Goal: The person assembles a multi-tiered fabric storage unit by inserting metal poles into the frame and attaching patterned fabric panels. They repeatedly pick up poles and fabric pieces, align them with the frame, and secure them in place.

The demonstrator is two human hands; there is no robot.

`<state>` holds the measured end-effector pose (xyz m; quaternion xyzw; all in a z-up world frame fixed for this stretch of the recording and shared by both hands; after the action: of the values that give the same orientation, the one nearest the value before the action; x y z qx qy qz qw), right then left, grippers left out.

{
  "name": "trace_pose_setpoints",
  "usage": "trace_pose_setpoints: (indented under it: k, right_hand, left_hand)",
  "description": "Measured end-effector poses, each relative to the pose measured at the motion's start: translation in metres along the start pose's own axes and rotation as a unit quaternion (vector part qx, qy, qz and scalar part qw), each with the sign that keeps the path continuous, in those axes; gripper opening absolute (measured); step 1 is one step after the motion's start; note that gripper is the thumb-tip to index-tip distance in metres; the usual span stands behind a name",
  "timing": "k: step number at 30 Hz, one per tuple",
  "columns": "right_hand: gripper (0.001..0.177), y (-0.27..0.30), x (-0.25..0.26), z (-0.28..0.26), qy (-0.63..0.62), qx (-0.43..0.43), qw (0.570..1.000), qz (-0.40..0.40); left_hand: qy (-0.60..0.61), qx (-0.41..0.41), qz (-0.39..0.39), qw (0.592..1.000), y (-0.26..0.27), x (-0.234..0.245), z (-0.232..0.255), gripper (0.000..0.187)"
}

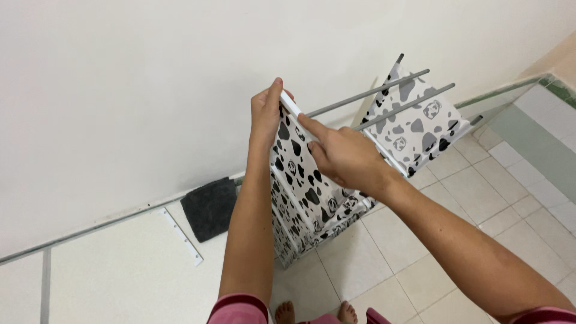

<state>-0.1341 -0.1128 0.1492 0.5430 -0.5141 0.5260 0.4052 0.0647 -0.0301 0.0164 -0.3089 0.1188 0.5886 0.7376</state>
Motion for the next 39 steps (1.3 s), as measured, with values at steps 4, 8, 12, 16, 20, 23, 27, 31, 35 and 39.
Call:
trace_pose_setpoints:
  k: [4,8,12,16,20,23,27,31,35,39]
  right_hand:
    - [0.059,0.003,-0.008,0.015,-0.164,-0.066,0.983,-0.041]
    - [0.062,0.007,-0.013,0.018,-0.292,-0.068,0.953,-0.036]
    - [0.057,0.007,-0.021,0.017,-0.241,-0.118,0.963,-0.005]
    - [0.052,0.006,-0.024,0.017,-0.202,-0.147,0.968,0.004]
    - [0.052,0.014,-0.021,0.015,-0.128,-0.080,0.985,0.079]
    - [0.055,0.014,-0.022,0.017,-0.112,-0.104,0.987,0.044]
    - [0.053,0.018,-0.021,0.013,-0.066,-0.099,0.993,0.015]
    - [0.053,0.014,-0.018,0.011,-0.063,-0.072,0.995,0.012]
    - [0.053,0.013,-0.018,0.012,-0.077,-0.071,0.994,-0.020]
    - [0.041,0.013,-0.021,0.019,-0.090,-0.077,0.992,-0.035]
  left_hand:
    - [-0.005,0.002,-0.006,1.000,-0.006,-0.003,-0.007,0.046]
    - [-0.014,-0.019,-0.011,1.000,-0.005,-0.006,-0.009,0.043]
    - [-0.023,-0.014,-0.005,1.000,-0.006,-0.006,-0.011,0.044]
    - [-0.021,-0.010,-0.001,1.000,-0.008,-0.006,-0.011,0.042]
    - [-0.045,-0.012,-0.005,0.999,-0.007,-0.005,-0.008,0.043]
    - [-0.061,0.003,0.008,0.998,-0.001,0.000,-0.006,0.042]
    - [-0.041,0.032,0.003,0.999,-0.004,-0.007,0.002,0.040]
    - [-0.054,0.086,0.060,0.993,-0.002,-0.009,0.007,0.043]
    - [-0.054,0.053,0.076,0.994,0.007,-0.011,0.006,0.040]
    - [-0.024,0.044,0.047,0.998,0.002,-0.007,-0.003,0.036]
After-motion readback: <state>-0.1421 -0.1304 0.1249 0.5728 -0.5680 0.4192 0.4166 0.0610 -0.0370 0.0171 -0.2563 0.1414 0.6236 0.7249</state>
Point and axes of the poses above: each hand's wrist, its own y-axis away from the middle knuckle, its own x-axis out of the back of the hand, z = x × y, the point moved 3 cm from there along -y, towards the middle knuckle, and after that the axes turned 12 degrees about y, right-handed, at the moved point
